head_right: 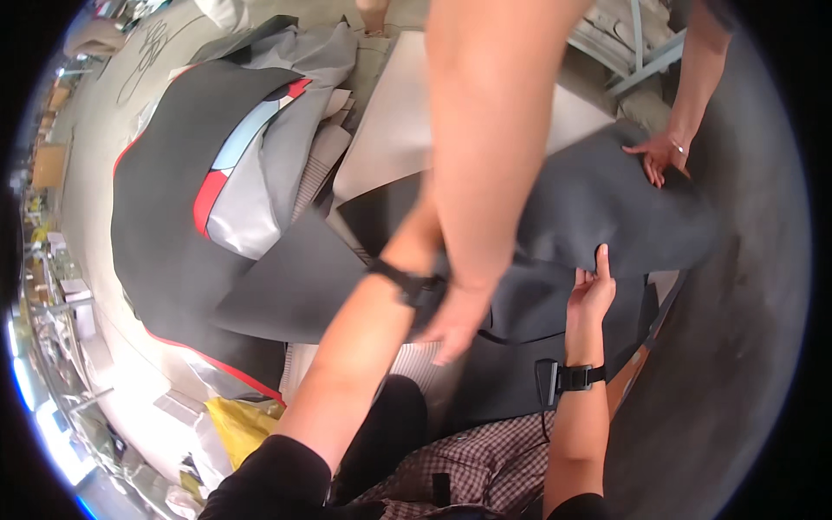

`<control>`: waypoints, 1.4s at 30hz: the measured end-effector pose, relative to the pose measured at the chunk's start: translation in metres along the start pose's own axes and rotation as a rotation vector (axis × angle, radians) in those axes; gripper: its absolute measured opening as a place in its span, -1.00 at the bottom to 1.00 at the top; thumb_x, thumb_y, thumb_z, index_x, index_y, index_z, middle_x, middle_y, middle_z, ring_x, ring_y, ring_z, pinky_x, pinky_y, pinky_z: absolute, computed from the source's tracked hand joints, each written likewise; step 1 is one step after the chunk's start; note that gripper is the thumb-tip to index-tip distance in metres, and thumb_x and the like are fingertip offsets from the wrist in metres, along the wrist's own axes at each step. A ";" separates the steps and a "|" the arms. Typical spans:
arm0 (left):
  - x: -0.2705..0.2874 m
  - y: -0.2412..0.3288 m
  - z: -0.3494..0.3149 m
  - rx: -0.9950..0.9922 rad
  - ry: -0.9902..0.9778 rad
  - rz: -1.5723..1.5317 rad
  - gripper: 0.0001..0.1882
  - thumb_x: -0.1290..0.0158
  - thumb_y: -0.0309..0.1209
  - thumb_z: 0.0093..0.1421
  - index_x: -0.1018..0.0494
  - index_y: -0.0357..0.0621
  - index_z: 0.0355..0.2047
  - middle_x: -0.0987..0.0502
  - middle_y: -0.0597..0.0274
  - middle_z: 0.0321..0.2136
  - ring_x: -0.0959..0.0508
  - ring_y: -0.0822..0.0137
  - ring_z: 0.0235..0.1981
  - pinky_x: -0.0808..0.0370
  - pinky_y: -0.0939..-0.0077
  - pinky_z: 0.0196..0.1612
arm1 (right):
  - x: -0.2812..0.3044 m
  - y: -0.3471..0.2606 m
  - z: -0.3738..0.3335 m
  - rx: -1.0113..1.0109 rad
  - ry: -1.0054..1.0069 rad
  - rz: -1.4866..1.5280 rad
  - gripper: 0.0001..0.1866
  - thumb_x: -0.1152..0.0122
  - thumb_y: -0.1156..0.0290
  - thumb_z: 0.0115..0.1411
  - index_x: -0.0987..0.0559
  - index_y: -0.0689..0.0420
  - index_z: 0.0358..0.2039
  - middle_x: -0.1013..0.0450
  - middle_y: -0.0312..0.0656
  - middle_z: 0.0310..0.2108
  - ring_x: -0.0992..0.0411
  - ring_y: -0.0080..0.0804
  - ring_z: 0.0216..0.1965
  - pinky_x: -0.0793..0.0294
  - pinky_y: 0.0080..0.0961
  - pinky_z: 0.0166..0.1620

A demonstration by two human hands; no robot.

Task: The person sorts foam mats by hand, lifting and moving different sheets from a stack to a separate pile.

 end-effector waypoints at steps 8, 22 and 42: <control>-0.223 0.011 -0.054 -0.340 -0.420 -0.074 -0.80 -0.06 -0.32 0.09 -0.41 -0.15 -0.34 -0.43 0.24 -0.35 -0.40 0.36 -0.31 -0.32 0.44 -0.26 | -0.024 -0.023 -0.067 -0.522 0.066 -0.834 -0.52 0.07 0.16 0.15 -0.31 0.25 -0.02 -0.27 -0.16 0.01 -0.25 -0.33 0.01 -0.27 -0.35 0.03; -0.248 0.037 -0.147 0.456 -1.101 -0.464 -0.78 0.07 -0.36 0.09 -0.49 -0.22 -0.37 -0.47 0.20 -0.53 -0.43 0.25 -0.45 -0.40 0.45 -0.32 | -0.151 -0.071 -0.014 0.348 -1.523 -1.818 -0.53 -0.24 0.07 -0.05 -0.51 0.06 -0.16 -0.25 -0.18 0.01 -0.15 -0.19 0.08 -0.10 -0.36 0.12; 0.163 -0.074 -0.183 0.470 0.171 0.639 -0.43 0.03 -0.05 0.12 -0.39 -0.49 -0.60 -0.46 -0.27 -0.56 -0.51 -0.08 -0.54 -0.42 0.20 -0.38 | 0.131 -0.003 0.034 0.253 -0.791 -1.050 -0.74 -0.14 0.38 0.12 -0.36 0.34 -0.47 -0.35 -0.31 -0.37 -0.06 -0.65 -0.51 -0.15 -0.71 -0.43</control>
Point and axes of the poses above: each hand's wrist, its own z-axis towards the middle knuckle, its own x-axis out of the back of the hand, y = z × x, the point moved 4 cm from there along z, towards the middle knuckle
